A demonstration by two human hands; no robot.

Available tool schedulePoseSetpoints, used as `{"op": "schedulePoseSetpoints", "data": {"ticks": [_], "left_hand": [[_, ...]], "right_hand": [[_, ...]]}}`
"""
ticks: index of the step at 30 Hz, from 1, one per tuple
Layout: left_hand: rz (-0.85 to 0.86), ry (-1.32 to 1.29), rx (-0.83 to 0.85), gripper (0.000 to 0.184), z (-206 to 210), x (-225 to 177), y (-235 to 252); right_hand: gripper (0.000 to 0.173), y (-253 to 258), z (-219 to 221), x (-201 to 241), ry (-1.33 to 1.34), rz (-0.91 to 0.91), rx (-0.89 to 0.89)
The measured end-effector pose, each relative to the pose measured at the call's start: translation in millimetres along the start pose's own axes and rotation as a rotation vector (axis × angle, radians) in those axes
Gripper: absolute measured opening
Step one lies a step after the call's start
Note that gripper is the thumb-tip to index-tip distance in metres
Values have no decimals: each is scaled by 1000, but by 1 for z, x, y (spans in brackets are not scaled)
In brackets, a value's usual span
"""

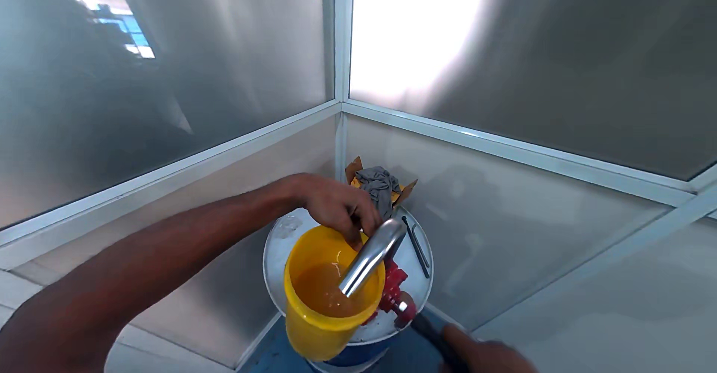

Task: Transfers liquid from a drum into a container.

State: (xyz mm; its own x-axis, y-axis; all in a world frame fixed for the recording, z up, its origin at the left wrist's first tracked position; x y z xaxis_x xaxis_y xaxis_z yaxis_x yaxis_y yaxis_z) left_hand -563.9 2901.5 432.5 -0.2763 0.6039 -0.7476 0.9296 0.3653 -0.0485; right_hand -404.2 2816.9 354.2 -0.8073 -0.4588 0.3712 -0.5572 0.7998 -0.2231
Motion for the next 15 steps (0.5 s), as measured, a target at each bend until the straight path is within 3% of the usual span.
{"op": "schedulePoseSetpoints", "data": {"ticks": [6, 15], "left_hand": [[39, 4, 22, 12, 5, -3, 7], [26, 31, -54, 10, 12, -4, 7]], "right_hand": [[26, 48, -36, -71, 21, 58, 22], [32, 54, -46, -71, -35, 23, 19]]}}
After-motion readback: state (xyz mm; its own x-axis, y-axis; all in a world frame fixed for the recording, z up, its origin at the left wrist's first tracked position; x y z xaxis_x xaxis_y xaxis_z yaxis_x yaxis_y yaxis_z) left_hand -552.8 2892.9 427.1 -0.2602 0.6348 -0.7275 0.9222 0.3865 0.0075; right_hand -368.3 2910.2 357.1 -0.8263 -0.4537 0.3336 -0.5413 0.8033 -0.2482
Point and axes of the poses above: each hand's wrist, its own y-axis towards the middle knuckle, its own z-axis out of the palm, x = y × z, the point moved 10 cm from there along y, towards the middle knuckle, and after that the axes turned 3 degrees about -x, right-handed, at the moved point
